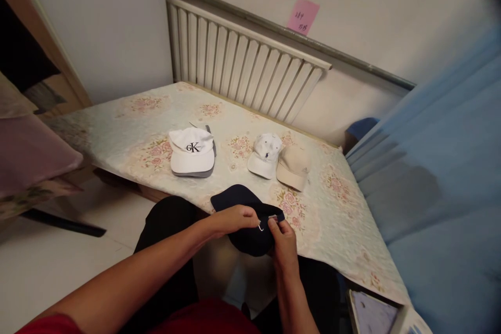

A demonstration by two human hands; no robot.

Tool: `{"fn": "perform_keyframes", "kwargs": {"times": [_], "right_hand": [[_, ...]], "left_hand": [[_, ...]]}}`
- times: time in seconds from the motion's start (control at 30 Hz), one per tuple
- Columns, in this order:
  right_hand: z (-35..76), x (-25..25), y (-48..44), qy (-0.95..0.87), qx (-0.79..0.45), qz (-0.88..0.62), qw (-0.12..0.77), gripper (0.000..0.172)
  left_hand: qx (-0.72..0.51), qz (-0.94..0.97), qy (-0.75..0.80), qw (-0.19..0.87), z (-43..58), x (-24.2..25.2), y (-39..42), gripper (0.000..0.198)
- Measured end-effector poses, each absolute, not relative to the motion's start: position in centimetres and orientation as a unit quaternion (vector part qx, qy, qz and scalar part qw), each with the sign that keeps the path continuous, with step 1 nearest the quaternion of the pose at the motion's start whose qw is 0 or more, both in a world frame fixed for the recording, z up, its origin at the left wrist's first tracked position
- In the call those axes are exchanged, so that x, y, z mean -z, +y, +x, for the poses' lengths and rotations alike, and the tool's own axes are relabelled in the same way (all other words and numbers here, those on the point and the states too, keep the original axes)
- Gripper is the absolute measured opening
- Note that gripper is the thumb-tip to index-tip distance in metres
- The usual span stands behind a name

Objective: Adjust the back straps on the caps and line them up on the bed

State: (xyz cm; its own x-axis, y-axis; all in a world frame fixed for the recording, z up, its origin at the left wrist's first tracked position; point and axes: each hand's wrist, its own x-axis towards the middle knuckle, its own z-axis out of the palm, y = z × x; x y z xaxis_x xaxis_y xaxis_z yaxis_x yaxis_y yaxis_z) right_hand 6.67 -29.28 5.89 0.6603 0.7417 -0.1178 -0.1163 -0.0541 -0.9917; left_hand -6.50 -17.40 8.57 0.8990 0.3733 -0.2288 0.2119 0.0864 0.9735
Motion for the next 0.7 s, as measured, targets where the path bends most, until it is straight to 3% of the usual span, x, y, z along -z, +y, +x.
{"fn": "perform_keyframes", "kwargs": {"times": [0.23,0.4,0.53,0.7], "right_hand": [[6.2,-5.7,-29.2,-0.208,-0.366,-0.619,0.663,0.032],[5.8,-5.8,-29.0,-0.166,-0.403,-0.563,0.702,0.037],[5.7,-6.2,-28.9,-0.179,-0.388,-0.590,0.685,0.035],[5.5,-6.5,-29.1,-0.222,-0.364,-0.626,0.653,0.033]], "left_hand": [[-0.033,0.697,0.201,0.687,-6.3,-8.0,-17.8,0.015],[-0.040,0.711,0.194,0.675,-6.3,-8.3,-18.0,0.019],[-0.060,0.746,0.229,0.622,-5.8,-8.2,-18.4,0.026],[-0.071,0.762,0.239,0.598,-5.5,-7.7,-18.5,0.020]]}}
